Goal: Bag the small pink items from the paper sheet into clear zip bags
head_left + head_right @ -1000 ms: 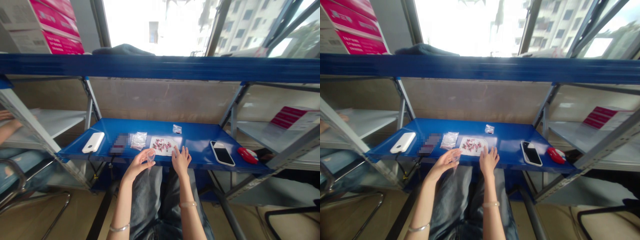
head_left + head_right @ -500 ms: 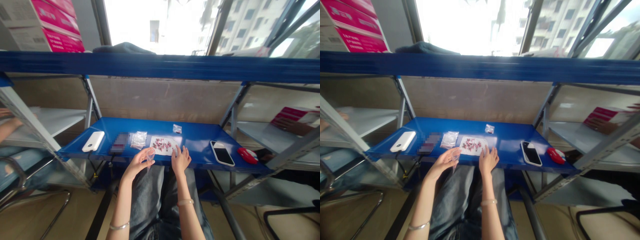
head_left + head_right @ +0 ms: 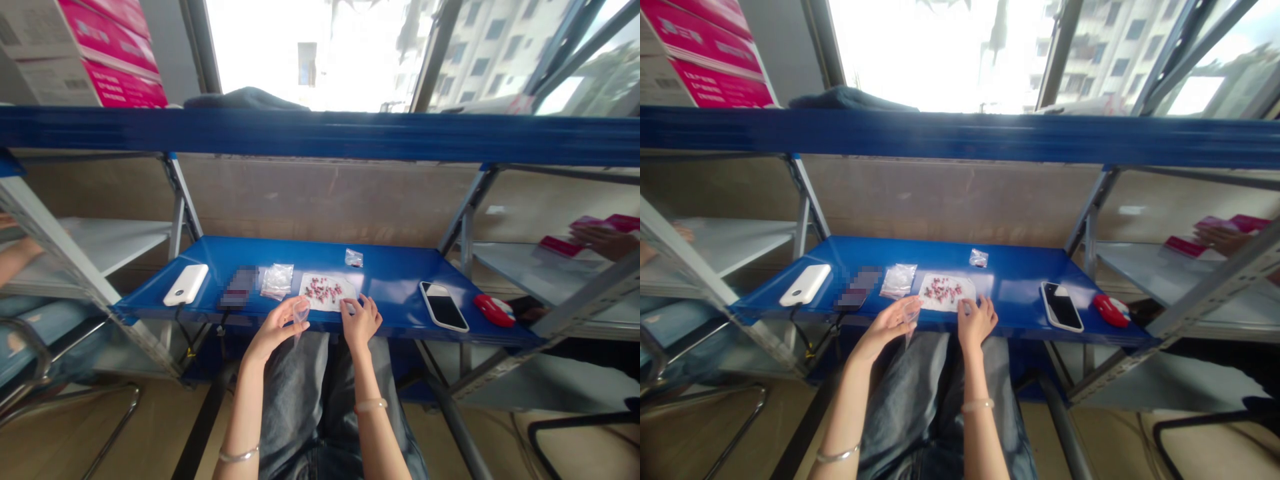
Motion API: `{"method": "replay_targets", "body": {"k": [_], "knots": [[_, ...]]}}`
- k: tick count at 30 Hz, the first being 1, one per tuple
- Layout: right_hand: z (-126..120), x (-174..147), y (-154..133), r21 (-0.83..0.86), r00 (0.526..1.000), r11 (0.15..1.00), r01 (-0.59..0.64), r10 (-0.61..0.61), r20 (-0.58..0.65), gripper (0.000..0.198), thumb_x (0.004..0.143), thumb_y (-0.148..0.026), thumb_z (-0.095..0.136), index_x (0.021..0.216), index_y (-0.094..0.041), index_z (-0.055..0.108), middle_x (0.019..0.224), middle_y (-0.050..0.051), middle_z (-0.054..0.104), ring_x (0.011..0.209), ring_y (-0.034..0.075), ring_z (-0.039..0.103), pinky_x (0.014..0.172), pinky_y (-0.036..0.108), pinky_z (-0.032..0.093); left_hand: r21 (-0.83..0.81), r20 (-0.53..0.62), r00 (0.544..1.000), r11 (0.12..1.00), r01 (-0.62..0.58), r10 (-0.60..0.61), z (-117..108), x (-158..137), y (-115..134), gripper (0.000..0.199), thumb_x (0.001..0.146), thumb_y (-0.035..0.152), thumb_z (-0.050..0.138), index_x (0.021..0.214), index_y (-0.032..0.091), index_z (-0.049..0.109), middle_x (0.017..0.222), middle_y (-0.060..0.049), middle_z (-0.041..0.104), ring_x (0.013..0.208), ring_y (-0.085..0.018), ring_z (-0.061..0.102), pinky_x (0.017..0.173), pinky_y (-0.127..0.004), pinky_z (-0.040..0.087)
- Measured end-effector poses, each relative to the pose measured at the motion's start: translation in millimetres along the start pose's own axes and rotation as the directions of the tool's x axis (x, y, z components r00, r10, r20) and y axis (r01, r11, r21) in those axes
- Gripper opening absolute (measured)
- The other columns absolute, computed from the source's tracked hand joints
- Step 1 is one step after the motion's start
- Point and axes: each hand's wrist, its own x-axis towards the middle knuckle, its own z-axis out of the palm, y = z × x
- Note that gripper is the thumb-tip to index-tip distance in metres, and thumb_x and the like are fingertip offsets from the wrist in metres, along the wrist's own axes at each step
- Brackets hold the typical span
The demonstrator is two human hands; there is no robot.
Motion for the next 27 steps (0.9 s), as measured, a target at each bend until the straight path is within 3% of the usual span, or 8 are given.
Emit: {"method": "replay_targets", "body": {"k": [8,12,15,18,24,27], "knots": [[-5.0,1.6,-4.1,0.084,0.995,0.992,-0.094,0.092,0.024,0.018,0.081,-0.033,0.058,0.079,-0.025,0.074,0.12,0.007,0.061,0.122,0.028,0.042,0.095,0.042,0.025,0.034,0.056,0.998,0.999,-0.012,0.01,4.0,2.4,-5.0,0.056,0.065,0.025,0.078,0.118,0.023,0.058,0.13,-0.012,0.056,0.129,-0.029,0.042,0.108,-0.045,0.03],[-17.8,10.6,-9.5,0.334,0.984,0.927,-0.17,0.143,0.105,0.02,0.076,-0.037,0.062,0.079,-0.021,0.074,0.115,0.009,0.064,0.115,0.029,0.049,0.095,0.042,0.031,0.066,0.089,0.996,0.997,-0.037,0.031,1.9,4.2,-9.4,0.056,0.066,0.024,0.077,0.118,0.024,0.059,0.131,-0.01,0.056,0.13,-0.028,0.041,0.11,-0.044,0.026],[-36.6,16.9,-21.5,0.602,0.974,0.789,-0.121,-0.022,0.224,0.023,0.072,-0.04,0.066,0.078,-0.019,0.074,0.109,0.01,0.066,0.106,0.027,0.056,0.093,0.037,0.038,0.061,0.081,0.995,0.997,-0.056,0.051,0.3,5.3,-10.9,0.056,0.066,0.023,0.077,0.119,0.024,0.059,0.132,-0.009,0.055,0.13,-0.028,0.04,0.11,-0.043,0.027],[-58.7,16.5,-39.4,0.711,0.942,0.702,-0.048,-0.205,0.266,0.02,0.072,-0.039,0.068,0.075,-0.02,0.073,0.111,0.009,0.065,0.109,0.026,0.056,0.097,0.039,0.038,0.054,0.084,0.995,0.997,-0.055,0.05,0.4,6.0,-11.2,0.056,0.066,0.022,0.077,0.119,0.024,0.059,0.134,-0.008,0.054,0.13,-0.028,0.041,0.109,-0.043,0.028],[-83.9,3.0,-63.8,0.708,0.799,0.702,0.077,-0.469,0.377,0.017,0.076,-0.038,0.066,0.081,-0.023,0.073,0.12,0.008,0.061,0.12,0.026,0.048,0.106,0.046,0.029,0.069,0.051,0.998,0.997,-0.037,0.033,0.9,6.8,-14.5,0.056,0.065,0.023,0.078,0.117,0.023,0.059,0.13,-0.009,0.057,0.127,-0.029,0.044,0.11,-0.046,0.026],[-82.7,1.0,-65.7,0.698,0.751,0.709,0.102,-0.515,0.413,0.021,0.084,-0.039,0.058,0.089,-0.025,0.073,0.126,0.007,0.058,0.125,0.025,0.043,0.106,0.046,0.028,0.075,0.048,0.998,0.996,-0.044,0.041,0.5,6.3,-14.3,0.052,0.065,0.023,0.078,0.114,0.023,0.061,0.127,-0.009,0.059,0.125,-0.03,0.046,0.109,-0.047,0.026]]}}
